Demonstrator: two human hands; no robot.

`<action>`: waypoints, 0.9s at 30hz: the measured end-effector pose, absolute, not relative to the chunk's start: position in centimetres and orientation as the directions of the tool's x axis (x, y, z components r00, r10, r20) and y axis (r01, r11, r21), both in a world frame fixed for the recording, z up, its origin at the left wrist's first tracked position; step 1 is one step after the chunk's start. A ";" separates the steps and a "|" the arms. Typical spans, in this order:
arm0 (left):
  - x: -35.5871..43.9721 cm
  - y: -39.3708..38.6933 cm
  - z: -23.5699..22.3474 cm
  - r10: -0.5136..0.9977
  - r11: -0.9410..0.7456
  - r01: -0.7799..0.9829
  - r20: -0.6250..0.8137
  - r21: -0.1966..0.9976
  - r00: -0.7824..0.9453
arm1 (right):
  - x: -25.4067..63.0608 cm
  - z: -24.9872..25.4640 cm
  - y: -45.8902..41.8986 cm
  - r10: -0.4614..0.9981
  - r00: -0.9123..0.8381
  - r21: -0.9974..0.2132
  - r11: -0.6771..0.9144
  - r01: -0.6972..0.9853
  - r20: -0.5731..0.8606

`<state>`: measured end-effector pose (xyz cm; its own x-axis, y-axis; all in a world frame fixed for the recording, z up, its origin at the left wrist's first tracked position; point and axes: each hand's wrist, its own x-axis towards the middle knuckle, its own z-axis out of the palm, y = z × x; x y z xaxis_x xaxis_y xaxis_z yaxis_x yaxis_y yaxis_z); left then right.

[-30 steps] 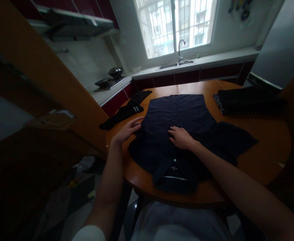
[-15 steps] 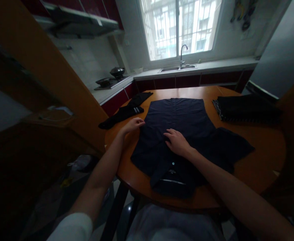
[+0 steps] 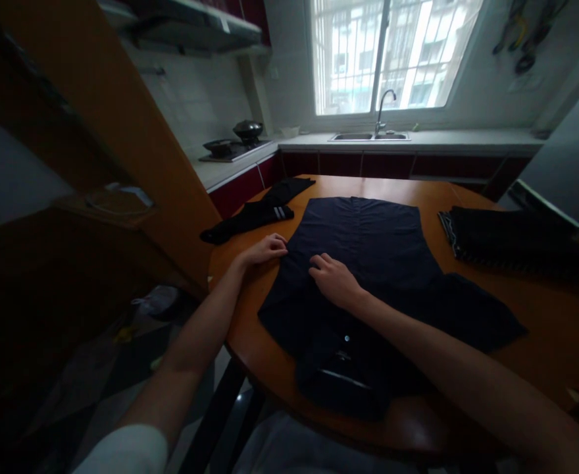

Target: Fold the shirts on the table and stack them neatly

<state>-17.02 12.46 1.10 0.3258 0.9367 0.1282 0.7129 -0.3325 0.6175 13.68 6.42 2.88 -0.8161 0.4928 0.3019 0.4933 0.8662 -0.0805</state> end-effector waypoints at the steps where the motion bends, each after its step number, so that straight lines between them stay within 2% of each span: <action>1: -17.1 12.5 0.9 0.944 -0.317 0.725 0.130 0.611 0.303 | 13.7 2.9 6.5 0.488 -0.799 -0.103 0.869 0.485 0.352; 4: -17.2 12.7 0.3 0.955 -0.293 0.753 0.138 0.588 0.264 | 14.1 2.1 6.8 0.517 -0.748 -0.190 0.854 0.485 0.416; 8: -17.3 12.9 0.0 0.947 -0.318 0.779 0.152 0.541 0.282 | 14.9 0.3 7.4 0.567 -0.739 -0.289 0.823 0.489 0.363; 13: -15.1 12.5 0.7 0.923 -0.326 0.774 0.358 0.543 0.138 | 15.0 -0.4 7.6 0.596 -0.659 -0.396 0.801 0.449 0.459; 16: -12.8 11.8 0.8 0.888 -0.413 0.747 0.412 0.521 0.204 | 14.5 -0.5 7.6 0.605 -0.677 -0.408 0.791 0.456 0.418; 19: -11.2 11.4 -0.1 0.903 -0.421 0.778 0.296 0.466 0.311 | 14.1 -0.7 7.4 0.535 -0.771 -0.386 0.830 0.404 0.344; 23: -11.6 12.1 -1.5 0.956 -0.287 0.882 0.062 0.374 0.285 | 14.1 -1.1 6.9 0.435 -0.871 -0.373 0.866 0.334 0.228; 27: -12.7 13.4 -2.1 0.980 -0.192 0.910 0.030 0.367 0.195 | 14.3 -0.9 6.4 0.401 -0.899 -0.357 0.877 0.322 0.174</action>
